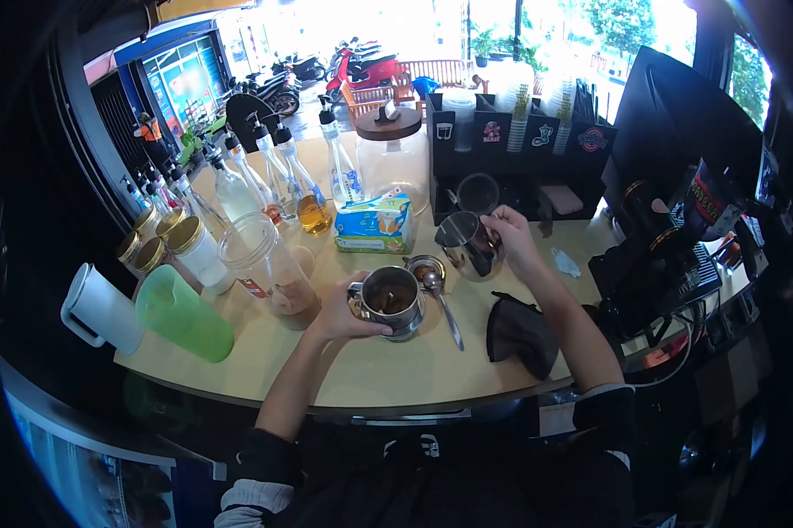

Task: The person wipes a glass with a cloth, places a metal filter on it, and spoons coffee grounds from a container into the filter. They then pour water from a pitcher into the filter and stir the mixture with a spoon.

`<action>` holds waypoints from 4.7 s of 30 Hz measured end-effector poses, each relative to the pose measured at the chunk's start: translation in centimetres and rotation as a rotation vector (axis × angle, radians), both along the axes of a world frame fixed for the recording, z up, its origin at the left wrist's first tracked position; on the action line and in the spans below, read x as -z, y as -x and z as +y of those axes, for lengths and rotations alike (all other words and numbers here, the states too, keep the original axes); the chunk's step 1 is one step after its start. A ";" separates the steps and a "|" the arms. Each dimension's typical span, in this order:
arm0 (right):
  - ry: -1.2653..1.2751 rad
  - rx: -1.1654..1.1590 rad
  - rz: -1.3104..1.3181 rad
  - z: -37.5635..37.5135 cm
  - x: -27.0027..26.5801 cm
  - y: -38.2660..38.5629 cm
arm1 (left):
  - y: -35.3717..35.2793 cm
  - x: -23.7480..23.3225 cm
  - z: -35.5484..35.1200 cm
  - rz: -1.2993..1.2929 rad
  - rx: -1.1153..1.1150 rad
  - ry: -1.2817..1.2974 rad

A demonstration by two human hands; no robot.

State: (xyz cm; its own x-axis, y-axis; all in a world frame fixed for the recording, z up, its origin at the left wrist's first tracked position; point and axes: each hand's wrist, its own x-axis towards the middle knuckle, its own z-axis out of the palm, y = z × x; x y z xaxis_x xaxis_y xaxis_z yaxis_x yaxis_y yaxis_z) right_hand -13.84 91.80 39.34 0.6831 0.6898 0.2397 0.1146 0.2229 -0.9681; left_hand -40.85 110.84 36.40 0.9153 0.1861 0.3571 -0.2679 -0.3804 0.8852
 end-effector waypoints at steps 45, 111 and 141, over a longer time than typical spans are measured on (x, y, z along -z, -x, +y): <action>-0.065 0.114 -0.555 -3.3 -4.1 11.6 | -0.1 0.5 -0.1 -0.003 0.006 0.082; -0.041 -0.260 -1.291 0.8 -5.7 13.7 | -0.1 0.6 -0.1 -0.015 0.034 0.081; 0.062 -0.312 -1.074 0.4 -6.0 13.4 | -0.1 0.0 -0.6 -0.030 0.034 0.107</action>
